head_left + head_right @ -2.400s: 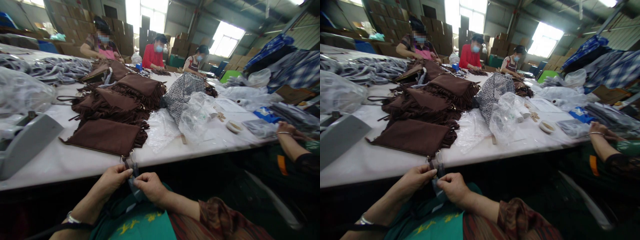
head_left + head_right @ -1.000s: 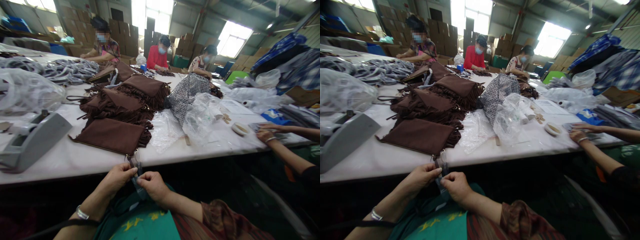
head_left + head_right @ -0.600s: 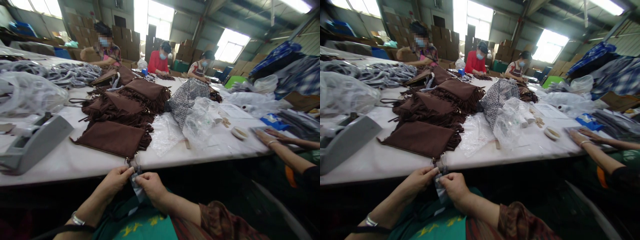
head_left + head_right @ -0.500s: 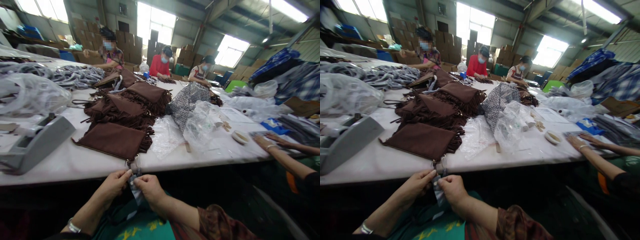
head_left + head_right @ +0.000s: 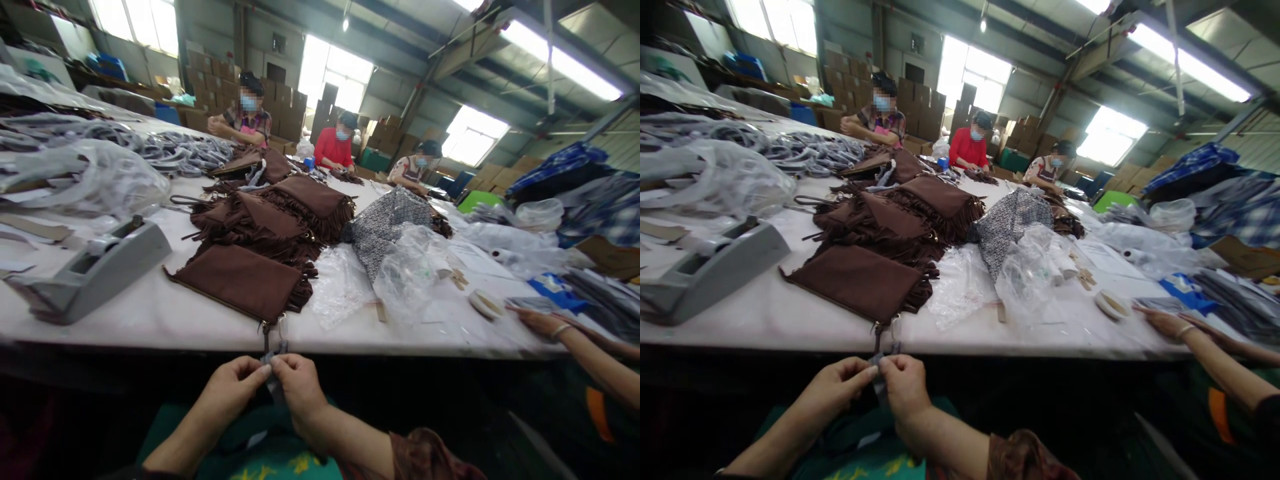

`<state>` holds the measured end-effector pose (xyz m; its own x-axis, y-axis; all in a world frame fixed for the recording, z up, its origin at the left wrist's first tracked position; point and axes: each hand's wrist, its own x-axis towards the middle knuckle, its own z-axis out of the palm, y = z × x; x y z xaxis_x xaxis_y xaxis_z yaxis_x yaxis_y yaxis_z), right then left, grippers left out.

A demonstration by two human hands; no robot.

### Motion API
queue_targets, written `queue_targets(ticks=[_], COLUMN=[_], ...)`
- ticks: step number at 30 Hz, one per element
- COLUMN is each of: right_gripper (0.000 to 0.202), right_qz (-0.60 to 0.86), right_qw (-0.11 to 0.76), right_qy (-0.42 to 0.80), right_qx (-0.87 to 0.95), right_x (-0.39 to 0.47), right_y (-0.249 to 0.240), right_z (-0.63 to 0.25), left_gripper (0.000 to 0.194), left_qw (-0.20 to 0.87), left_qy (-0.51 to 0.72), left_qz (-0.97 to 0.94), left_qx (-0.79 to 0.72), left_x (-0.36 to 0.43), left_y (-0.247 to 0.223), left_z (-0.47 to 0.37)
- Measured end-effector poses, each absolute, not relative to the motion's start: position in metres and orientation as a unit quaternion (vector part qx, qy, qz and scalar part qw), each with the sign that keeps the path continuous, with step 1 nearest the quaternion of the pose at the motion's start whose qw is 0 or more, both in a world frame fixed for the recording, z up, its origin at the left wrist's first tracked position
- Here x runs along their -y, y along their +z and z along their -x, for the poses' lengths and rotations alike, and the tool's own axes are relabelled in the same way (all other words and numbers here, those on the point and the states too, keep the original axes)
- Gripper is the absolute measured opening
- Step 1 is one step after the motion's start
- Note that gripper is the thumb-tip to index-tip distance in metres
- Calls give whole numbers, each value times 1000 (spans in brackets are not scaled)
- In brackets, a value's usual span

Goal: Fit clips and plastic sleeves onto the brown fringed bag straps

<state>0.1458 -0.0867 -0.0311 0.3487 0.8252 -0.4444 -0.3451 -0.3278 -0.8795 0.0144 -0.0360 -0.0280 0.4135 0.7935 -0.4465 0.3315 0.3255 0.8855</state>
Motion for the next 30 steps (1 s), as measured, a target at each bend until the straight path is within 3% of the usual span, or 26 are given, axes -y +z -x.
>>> queue_targets(ticks=[7,22,30], right_gripper=[46,38,19], right_qz=[621,604,608], right_qw=[529,457,442], right_qy=[553,621,627], right_qx=[169,201,204], right_x=[86,84,75], right_y=[-37,-44,-34], right_z=[-143,-142,-136], left_gripper=[36,31,28], left_qw=[538,380,380], left_qy=[180,195,213], left_qz=[-636,-725,-722], left_qx=[-524,-540,-538], left_x=[33,5,-2], left_y=[-24,-21,-12], left_z=[-14,-17,-18])
